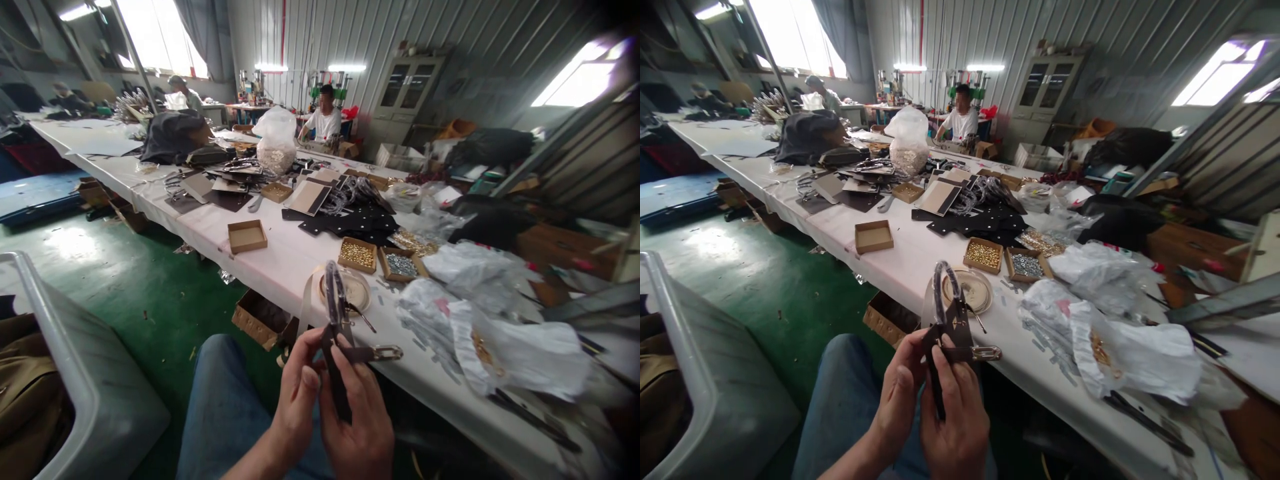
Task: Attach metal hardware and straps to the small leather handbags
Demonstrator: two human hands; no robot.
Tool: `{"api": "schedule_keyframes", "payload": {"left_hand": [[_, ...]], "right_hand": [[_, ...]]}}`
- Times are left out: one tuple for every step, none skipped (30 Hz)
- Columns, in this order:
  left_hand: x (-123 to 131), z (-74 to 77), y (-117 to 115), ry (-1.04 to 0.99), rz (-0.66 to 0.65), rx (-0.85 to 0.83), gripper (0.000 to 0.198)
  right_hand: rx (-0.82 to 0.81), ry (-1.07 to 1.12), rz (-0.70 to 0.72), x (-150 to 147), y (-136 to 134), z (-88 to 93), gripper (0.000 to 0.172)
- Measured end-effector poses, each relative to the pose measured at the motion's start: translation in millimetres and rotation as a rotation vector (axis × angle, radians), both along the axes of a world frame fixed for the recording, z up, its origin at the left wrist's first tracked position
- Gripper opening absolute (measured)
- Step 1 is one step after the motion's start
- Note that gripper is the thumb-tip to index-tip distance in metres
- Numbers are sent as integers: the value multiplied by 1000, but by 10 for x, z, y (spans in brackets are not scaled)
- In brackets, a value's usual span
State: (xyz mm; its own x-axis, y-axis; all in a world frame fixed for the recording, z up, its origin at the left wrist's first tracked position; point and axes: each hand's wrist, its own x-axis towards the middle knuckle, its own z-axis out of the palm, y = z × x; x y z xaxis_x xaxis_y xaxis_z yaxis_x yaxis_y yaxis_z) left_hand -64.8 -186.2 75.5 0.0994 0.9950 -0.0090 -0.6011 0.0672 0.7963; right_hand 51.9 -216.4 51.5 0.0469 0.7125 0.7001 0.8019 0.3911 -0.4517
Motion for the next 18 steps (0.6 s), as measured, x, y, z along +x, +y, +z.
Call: {"api": "schedule_keyframes", "payload": {"left_hand": [[0, 42, -2, 20, -33, 42, 84], [3, 83, -4, 37, -66, 80, 85], [7, 123, -6, 48, -96, 106, 85], [14, 162, -4, 47, -119, 117, 85], [20, 198, 4, 41, -136, 129, 85], [22, 229, 21, 33, -147, 142, 85], [17, 254, 51, 25, -147, 153, 85], [-2, 270, 98, 22, -132, 160, 84], [-38, 275, 163, 30, -96, 160, 80], [-96, 270, 248, 55, -42, 152, 75], [-175, 257, 352, 105, 20, 143, 70], [-275, 238, 470, 172, 78, 141, 65], [-388, 219, 599, 248, 115, 148, 63], [-507, 205, 730, 319, 100, 177, 65], [-622, 198, 855, 362, 32, 212, 67], [-723, 202, 966, 375, -80, 249, 70], [-802, 215, 1056, 375, -212, 281, 77], [-855, 233, 1122, 371, -340, 314, 84]], "right_hand": [[12, 4, -17, 3, 2, 31, 73], [29, 2, -41, 7, -1, 61, 75], [46, -7, -70, 16, -9, 89, 77], [60, -15, -107, 34, -24, 114, 78], [74, -19, -150, 66, -44, 139, 77], [83, -9, -195, 117, -68, 164, 74], [81, 18, -231, 190, -94, 191, 69], [64, 62, -249, 286, -119, 222, 63], [24, 119, -243, 402, -144, 259, 57], [-37, 180, -212, 532, -165, 301, 53], [-108, 250, -176, 668, -184, 347, 52], [-167, 333, -159, 801, -201, 394, 55], [-203, 435, -176, 926, -216, 438, 62], [-238, 546, -210, 1038, -226, 473, 70], [-270, 660, -252, 1136, -232, 493, 78], [-313, 767, -286, 1223, -231, 494, 85], [-374, 856, -294, 1299, -222, 474, 90], [-449, 923, -273, 1367, -203, 434, 92]]}}
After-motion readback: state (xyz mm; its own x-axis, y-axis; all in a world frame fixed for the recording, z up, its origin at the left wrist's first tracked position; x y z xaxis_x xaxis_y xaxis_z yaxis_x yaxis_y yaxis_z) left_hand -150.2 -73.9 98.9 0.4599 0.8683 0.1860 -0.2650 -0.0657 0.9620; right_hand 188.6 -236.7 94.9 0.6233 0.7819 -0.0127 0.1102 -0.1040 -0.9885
